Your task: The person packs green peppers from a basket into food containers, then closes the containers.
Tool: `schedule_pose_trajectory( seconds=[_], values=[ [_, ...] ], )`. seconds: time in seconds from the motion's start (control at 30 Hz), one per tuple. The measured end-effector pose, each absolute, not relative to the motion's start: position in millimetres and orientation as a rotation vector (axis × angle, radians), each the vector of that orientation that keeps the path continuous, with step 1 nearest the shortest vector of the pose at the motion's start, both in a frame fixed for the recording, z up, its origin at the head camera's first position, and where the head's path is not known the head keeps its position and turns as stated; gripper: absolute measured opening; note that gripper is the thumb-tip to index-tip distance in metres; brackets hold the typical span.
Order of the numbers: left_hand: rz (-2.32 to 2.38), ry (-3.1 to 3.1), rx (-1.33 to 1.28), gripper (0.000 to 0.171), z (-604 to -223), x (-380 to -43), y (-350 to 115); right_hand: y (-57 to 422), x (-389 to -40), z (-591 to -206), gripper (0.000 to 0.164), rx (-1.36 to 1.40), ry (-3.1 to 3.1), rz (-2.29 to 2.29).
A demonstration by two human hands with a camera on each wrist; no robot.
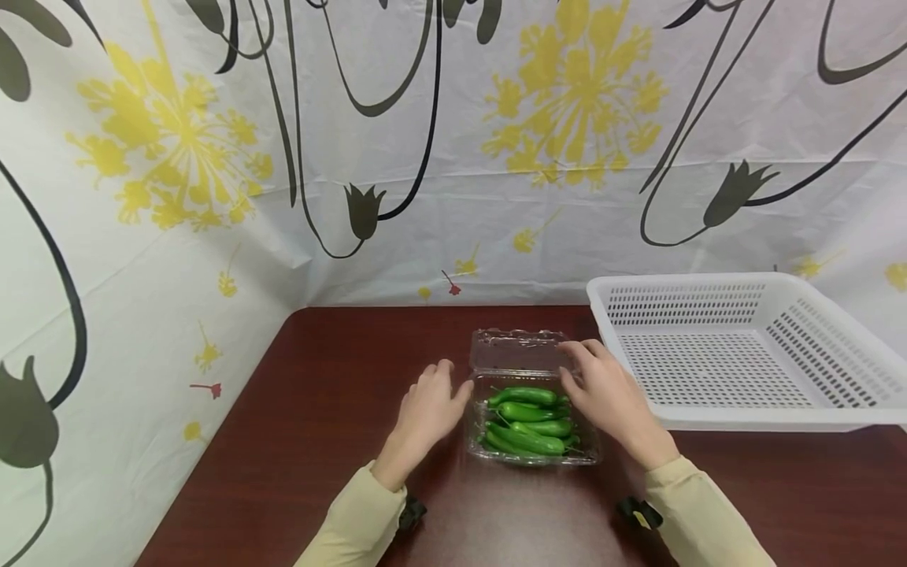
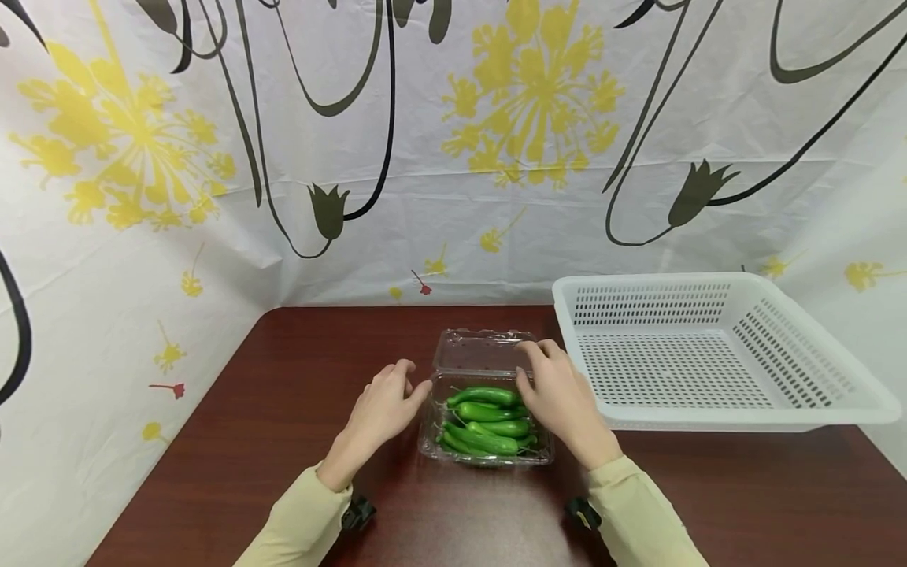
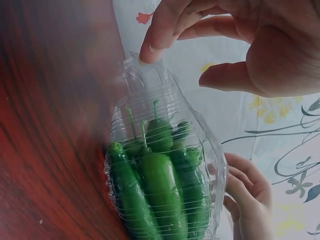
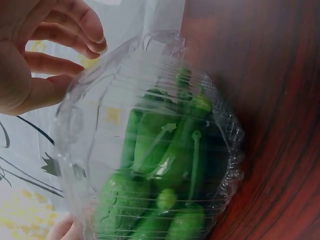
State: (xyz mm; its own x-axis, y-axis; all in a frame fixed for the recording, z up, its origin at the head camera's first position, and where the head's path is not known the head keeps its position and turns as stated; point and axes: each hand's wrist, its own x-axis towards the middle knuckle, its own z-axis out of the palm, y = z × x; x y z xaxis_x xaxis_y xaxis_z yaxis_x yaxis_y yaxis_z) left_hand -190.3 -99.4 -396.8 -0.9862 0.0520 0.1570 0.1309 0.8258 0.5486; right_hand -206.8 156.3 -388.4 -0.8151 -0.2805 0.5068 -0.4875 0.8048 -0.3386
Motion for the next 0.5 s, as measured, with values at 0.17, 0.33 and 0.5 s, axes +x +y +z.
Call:
schedule_pose_trajectory(
  seconds=[0.17, 0.33, 0.5],
  values=[
    [-0.891, -2.862, -0.129, 0.045, -397, -193, -101, 154, -211, -390, 0.029, 0.553, -2.514, 0.61],
    [-0.91, -2.846, -0.124, 0.043, -396, -197, -101, 151, -215, -393, 0.027, 0.502, -2.491, 0.589],
    [-0.928, -2.844, -0.12, 0.042, -395, -202, -101, 150, -218, -395, 0.029, 0.441, -2.513, 0.578]
  ],
)
